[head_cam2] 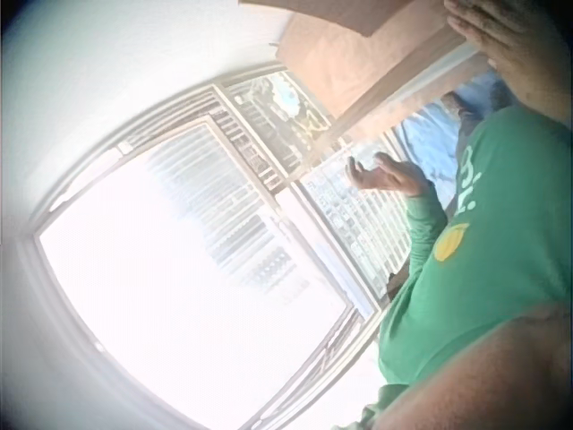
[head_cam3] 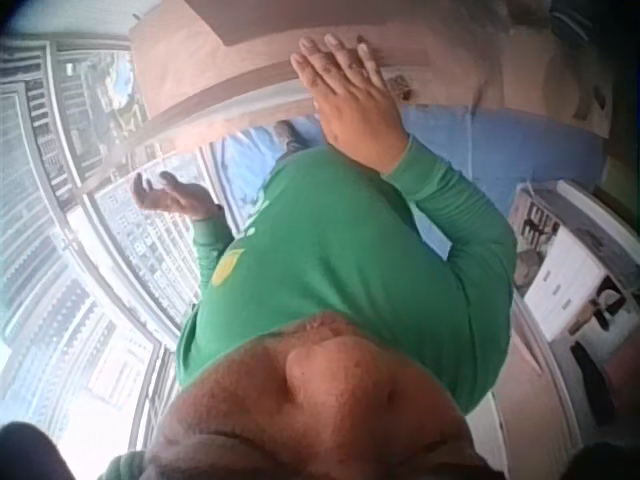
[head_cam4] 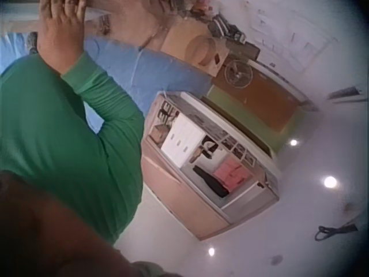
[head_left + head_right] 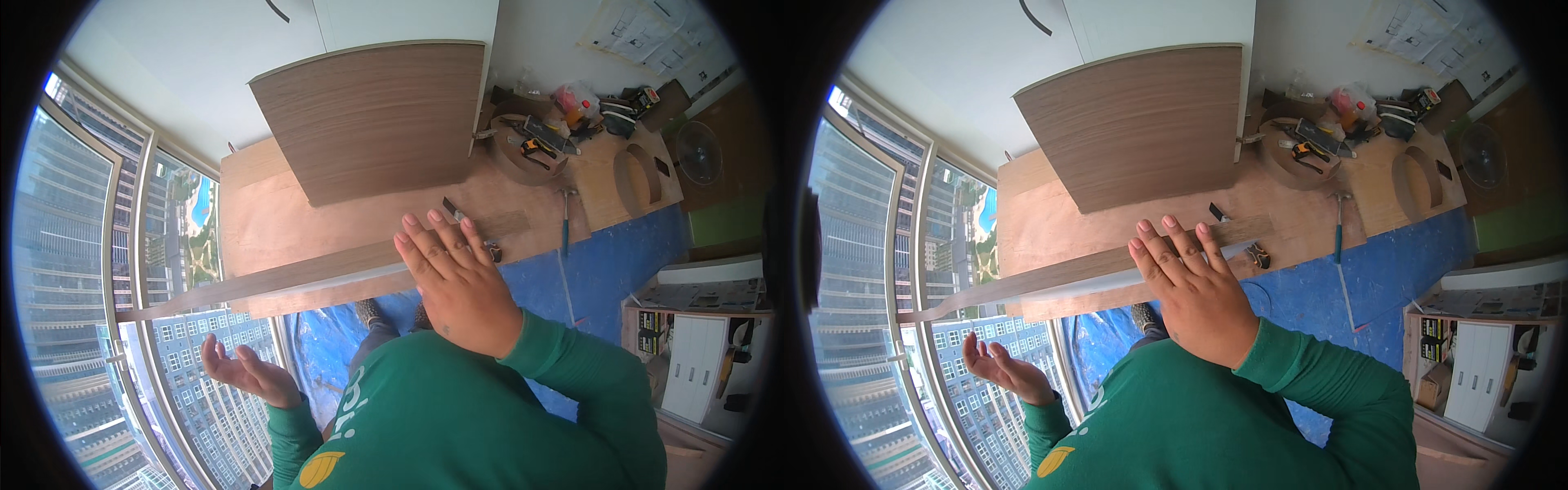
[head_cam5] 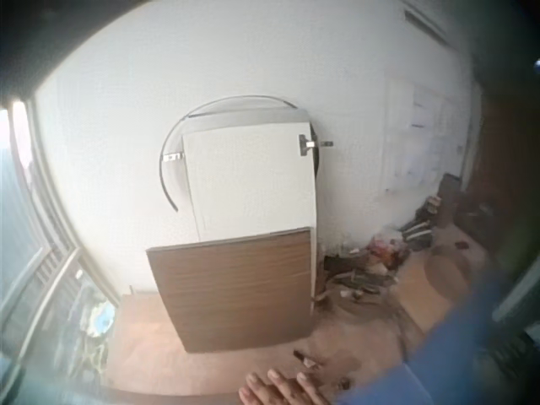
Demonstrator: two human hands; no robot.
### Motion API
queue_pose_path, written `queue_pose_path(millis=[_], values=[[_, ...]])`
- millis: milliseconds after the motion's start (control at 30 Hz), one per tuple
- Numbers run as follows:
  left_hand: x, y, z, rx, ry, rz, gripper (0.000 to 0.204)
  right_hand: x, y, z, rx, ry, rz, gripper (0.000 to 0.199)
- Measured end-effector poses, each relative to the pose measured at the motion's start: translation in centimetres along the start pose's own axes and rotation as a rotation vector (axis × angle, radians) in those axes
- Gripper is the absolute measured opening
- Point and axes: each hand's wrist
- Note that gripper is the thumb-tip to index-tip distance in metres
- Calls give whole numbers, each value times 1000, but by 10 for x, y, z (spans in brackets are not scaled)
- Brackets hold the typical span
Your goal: The person assembles a cabinet by aligning and attaching wooden edge banding to a white panel, using a hammer to tap the banding into place. They repeatedly position the banding, tap it, and trim excess with a utility knife, then apply glue to secure the edges.
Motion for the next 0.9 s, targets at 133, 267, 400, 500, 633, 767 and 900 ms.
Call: queue_pose_path(millis=[133,267,400,500,633,767,900], values=[[19,-56,-12,177,526,-664,33,-2,0,-4,67,-35,22,66],[47,-99,-71,259,864,-942,44,-7,-4,12,180,-125,77,51],[53,-112,-80,159,963,-883,45,-58,-87,30,302,-450,-10,26],[52,-112,-79,206,1010,-884,45,-114,-245,3,483,-749,-667,26],[54,-110,-81,248,1025,-881,52,-204,-454,-92,193,-463,-1214,60],[51,-106,-81,260,959,-966,64,-257,-538,-171,-63,-141,-1574,68],[51,-100,-78,258,959,-1044,63,-266,-550,-190,-111,-119,-1552,59]])
Point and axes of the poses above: each hand's wrist, its own x-axis towards the middle knuckle, its own z-axis out of the back of the hand, y = z × x, and after that the axes turned 12 degrees about x, right-handed
